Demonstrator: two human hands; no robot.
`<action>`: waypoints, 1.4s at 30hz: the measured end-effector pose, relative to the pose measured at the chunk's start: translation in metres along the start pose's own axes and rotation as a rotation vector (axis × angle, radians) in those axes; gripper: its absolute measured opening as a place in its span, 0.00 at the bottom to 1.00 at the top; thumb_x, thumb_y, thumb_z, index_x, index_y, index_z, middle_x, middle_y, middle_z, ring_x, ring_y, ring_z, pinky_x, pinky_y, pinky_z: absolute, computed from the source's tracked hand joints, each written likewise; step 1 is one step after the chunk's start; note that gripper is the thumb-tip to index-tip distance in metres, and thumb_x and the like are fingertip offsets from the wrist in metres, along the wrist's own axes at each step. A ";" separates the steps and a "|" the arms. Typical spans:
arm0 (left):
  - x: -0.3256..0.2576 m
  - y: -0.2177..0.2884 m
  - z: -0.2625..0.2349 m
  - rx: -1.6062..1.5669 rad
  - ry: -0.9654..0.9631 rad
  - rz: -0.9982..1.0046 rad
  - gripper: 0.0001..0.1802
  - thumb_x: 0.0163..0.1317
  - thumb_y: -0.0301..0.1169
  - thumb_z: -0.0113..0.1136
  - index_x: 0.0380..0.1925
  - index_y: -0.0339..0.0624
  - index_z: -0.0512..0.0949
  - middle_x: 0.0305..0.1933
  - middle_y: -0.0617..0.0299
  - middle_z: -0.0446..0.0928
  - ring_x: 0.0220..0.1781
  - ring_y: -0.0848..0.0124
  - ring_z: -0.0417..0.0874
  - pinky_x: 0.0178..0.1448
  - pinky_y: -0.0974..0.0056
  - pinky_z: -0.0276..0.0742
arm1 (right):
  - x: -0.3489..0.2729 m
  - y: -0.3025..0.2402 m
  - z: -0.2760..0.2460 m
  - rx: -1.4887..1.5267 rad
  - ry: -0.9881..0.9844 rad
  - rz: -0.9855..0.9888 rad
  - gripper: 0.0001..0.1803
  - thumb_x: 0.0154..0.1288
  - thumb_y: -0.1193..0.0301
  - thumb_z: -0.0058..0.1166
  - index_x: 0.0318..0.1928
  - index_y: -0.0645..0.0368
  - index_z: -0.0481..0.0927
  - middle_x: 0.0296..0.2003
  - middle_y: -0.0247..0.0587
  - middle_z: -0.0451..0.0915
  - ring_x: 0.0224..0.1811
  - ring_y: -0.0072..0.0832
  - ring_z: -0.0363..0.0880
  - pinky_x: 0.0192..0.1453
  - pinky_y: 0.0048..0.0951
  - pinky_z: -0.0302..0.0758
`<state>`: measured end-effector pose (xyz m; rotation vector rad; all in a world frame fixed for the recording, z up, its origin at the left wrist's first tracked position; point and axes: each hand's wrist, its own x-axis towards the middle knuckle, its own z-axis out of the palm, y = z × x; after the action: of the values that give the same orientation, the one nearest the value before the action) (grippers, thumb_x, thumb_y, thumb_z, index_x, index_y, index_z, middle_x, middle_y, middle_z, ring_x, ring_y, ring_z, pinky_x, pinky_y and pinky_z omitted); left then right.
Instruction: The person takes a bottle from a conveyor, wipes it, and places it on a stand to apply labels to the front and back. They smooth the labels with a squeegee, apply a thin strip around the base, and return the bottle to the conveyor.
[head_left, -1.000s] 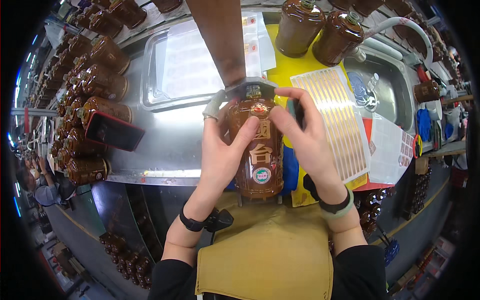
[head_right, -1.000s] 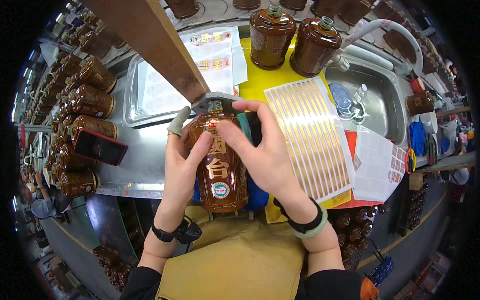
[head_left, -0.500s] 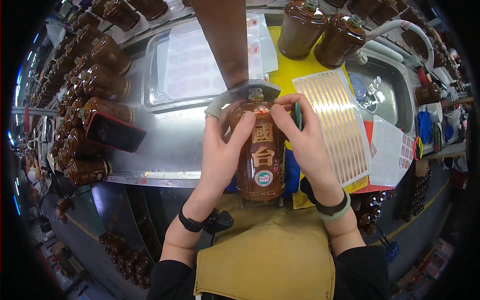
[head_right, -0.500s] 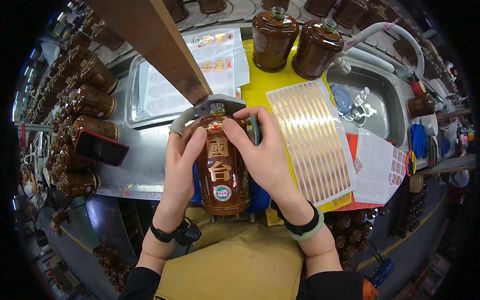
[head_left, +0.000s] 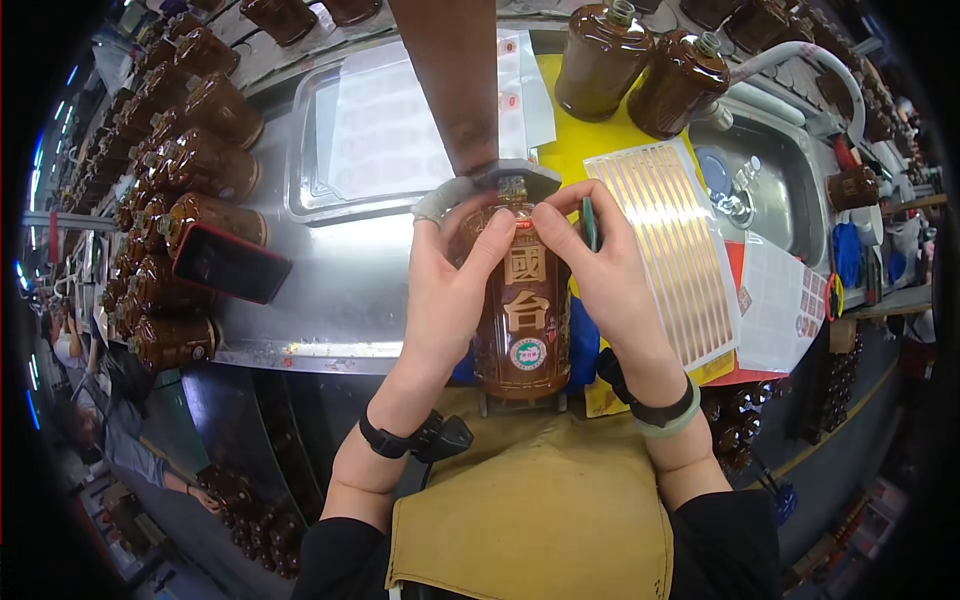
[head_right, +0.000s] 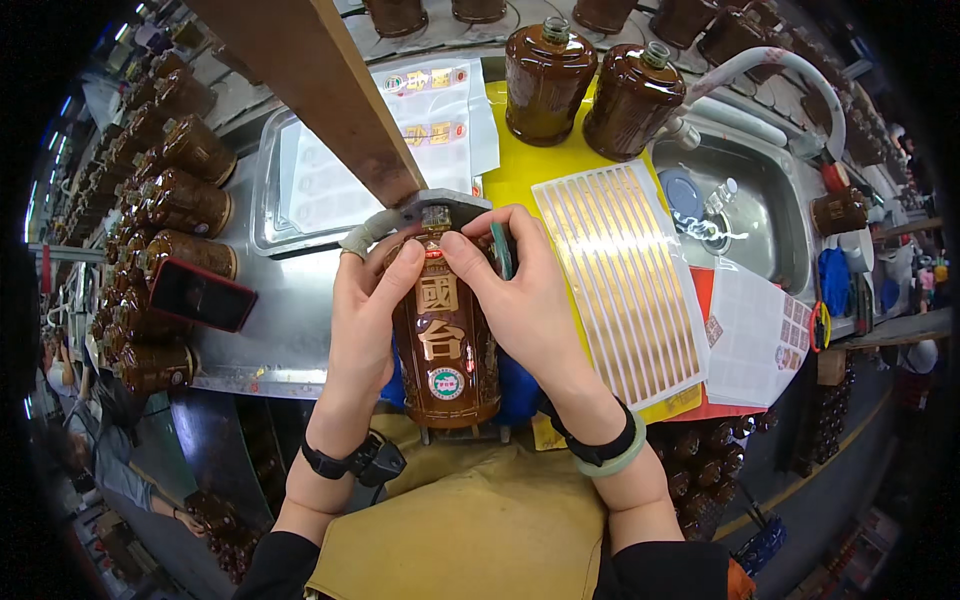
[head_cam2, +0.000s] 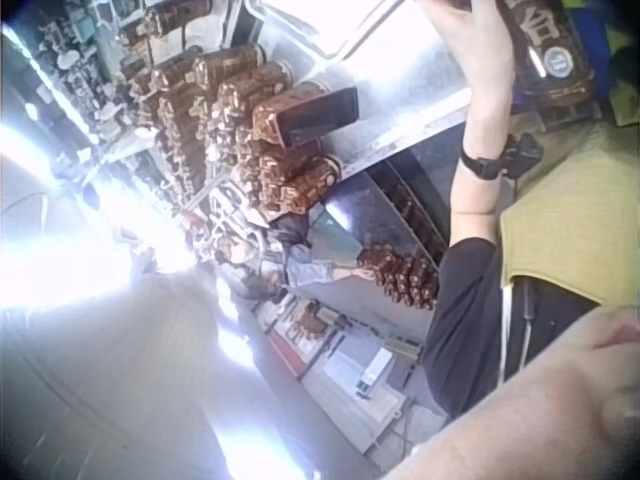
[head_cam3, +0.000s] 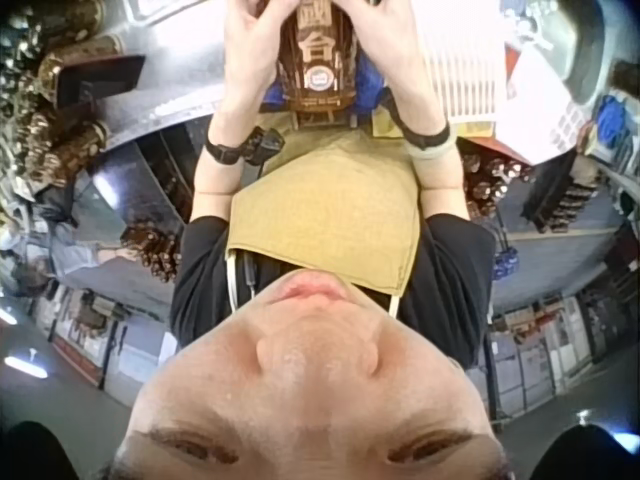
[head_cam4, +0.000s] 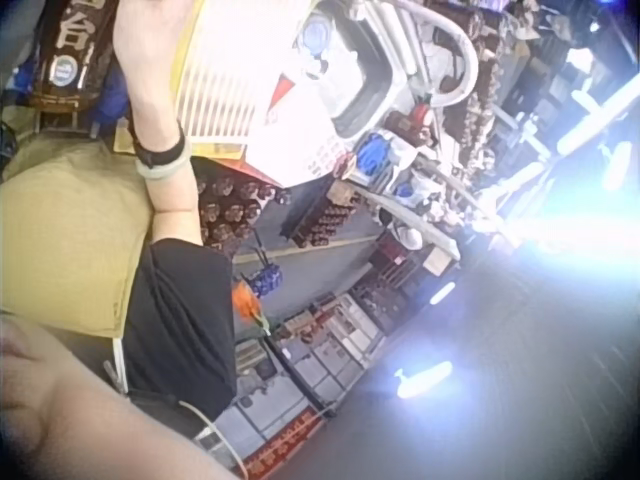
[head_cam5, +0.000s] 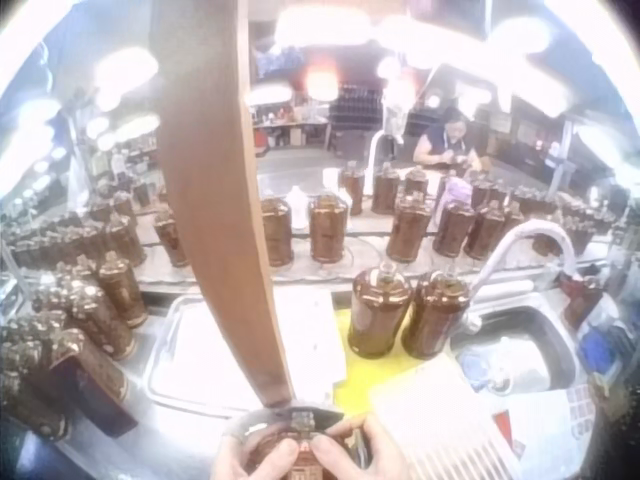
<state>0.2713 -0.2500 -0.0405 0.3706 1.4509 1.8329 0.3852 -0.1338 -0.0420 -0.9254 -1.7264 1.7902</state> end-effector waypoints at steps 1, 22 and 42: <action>0.001 0.000 0.000 -0.011 0.006 -0.008 0.33 0.75 0.34 0.67 0.69 0.28 0.62 0.66 0.42 0.77 0.67 0.63 0.80 0.69 0.60 0.79 | 0.000 0.000 0.000 0.021 -0.008 0.005 0.18 0.73 0.61 0.69 0.46 0.63 0.79 0.45 0.41 0.77 0.49 0.28 0.76 0.56 0.31 0.74; -0.003 -0.002 -0.003 -0.042 -0.010 0.050 0.29 0.80 0.36 0.60 0.72 0.34 0.65 0.70 0.43 0.74 0.71 0.61 0.77 0.72 0.57 0.76 | -0.005 0.000 -0.004 0.146 0.010 0.052 0.22 0.71 0.62 0.71 0.55 0.62 0.79 0.49 0.40 0.75 0.48 0.29 0.75 0.59 0.31 0.73; 0.027 0.011 -0.054 0.935 -0.550 0.855 0.35 0.74 0.57 0.61 0.60 0.33 0.84 0.69 0.43 0.75 0.65 0.49 0.83 0.68 0.51 0.79 | -0.039 0.014 -0.010 -0.011 -0.047 0.047 0.42 0.63 0.58 0.77 0.72 0.57 0.71 0.62 0.47 0.72 0.69 0.39 0.68 0.74 0.40 0.67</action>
<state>0.2146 -0.2701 -0.0536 2.0230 1.7657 1.2494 0.4196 -0.1578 -0.0503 -0.9430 -1.7590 1.8486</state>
